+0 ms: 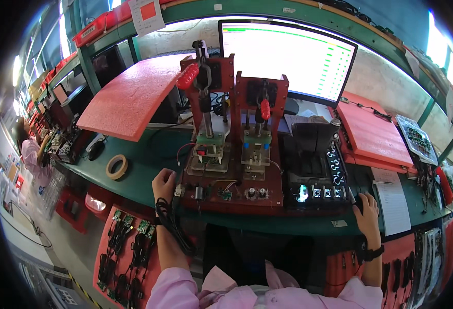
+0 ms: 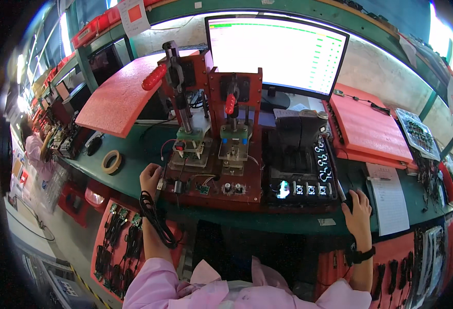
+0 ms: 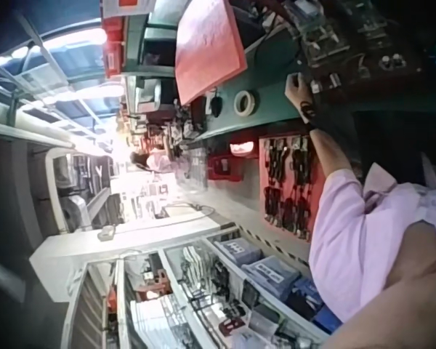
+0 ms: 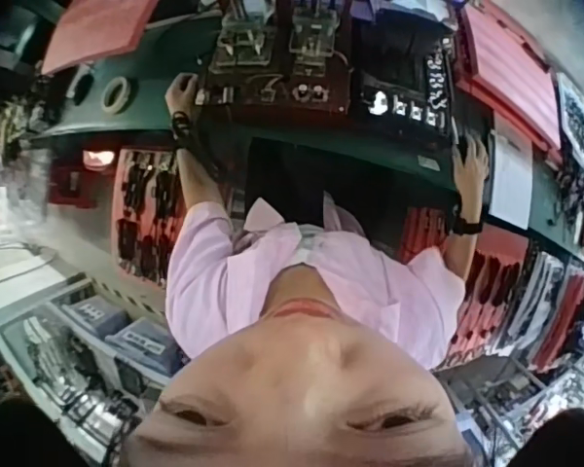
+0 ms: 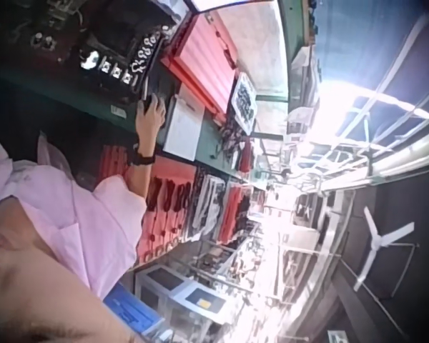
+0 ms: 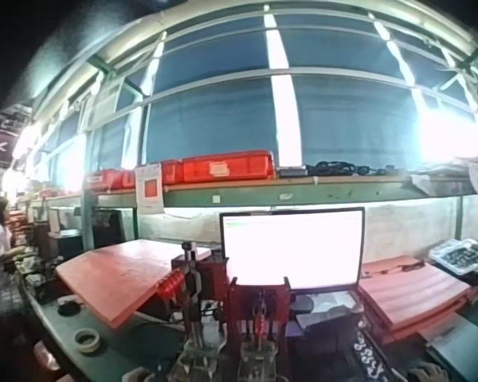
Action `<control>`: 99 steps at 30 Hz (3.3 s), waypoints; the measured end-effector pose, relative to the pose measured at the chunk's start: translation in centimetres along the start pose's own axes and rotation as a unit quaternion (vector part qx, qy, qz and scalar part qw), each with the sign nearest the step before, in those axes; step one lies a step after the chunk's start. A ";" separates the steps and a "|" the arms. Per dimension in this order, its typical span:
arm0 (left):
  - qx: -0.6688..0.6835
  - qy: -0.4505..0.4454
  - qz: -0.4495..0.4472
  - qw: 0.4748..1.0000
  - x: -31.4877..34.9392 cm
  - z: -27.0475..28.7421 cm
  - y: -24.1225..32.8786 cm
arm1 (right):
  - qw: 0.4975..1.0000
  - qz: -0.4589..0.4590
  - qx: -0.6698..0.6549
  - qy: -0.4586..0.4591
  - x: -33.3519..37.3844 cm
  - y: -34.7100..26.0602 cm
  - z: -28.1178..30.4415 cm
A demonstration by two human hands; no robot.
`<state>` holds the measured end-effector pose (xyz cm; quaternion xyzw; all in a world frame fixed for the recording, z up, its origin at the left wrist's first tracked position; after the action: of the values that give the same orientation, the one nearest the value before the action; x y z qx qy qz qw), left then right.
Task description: Testing printed circuit boards by placing them into a test fixture and monitoring the software output.
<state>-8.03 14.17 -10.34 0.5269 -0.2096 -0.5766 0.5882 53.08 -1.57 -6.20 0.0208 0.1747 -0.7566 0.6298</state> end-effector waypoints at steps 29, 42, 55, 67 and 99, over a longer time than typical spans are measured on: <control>0.006 -0.039 -0.008 0.999 -0.1 0.5 -1.3 | 0.987 -0.005 0.010 0.158 -1.2 3.0 -0.4; -0.080 -0.088 -0.121 0.986 -2.1 2.8 -5.6 | 0.968 -0.005 -0.025 0.249 -1.0 3.4 0.8; -0.018 -0.170 -0.111 0.979 -3.3 1.8 -7.4 | 0.987 0.020 -0.012 0.160 7.1 -2.5 -0.6; -0.003 -0.164 -0.102 0.981 -3.4 1.4 -8.4 | 0.986 0.115 -0.093 0.081 7.8 -5.2 -0.6; 0.012 -0.061 -0.048 0.997 -0.5 0.5 -1.7 | 0.984 -0.036 -0.005 0.174 0.4 3.6 0.7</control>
<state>-9.36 14.77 -11.41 0.5069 -0.2267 -0.6328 0.5396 56.55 -2.71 -6.53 0.1431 0.2863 -0.7624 0.5625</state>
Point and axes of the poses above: each hand's wrist, its own x-axis away from the middle knuckle, its own z-axis out of the back of the hand, y = z × x, the point moved 9 cm from there along -x, towards the middle knuckle, and after that the axes turned 3 degrees about -y, right-handed, at the moved point
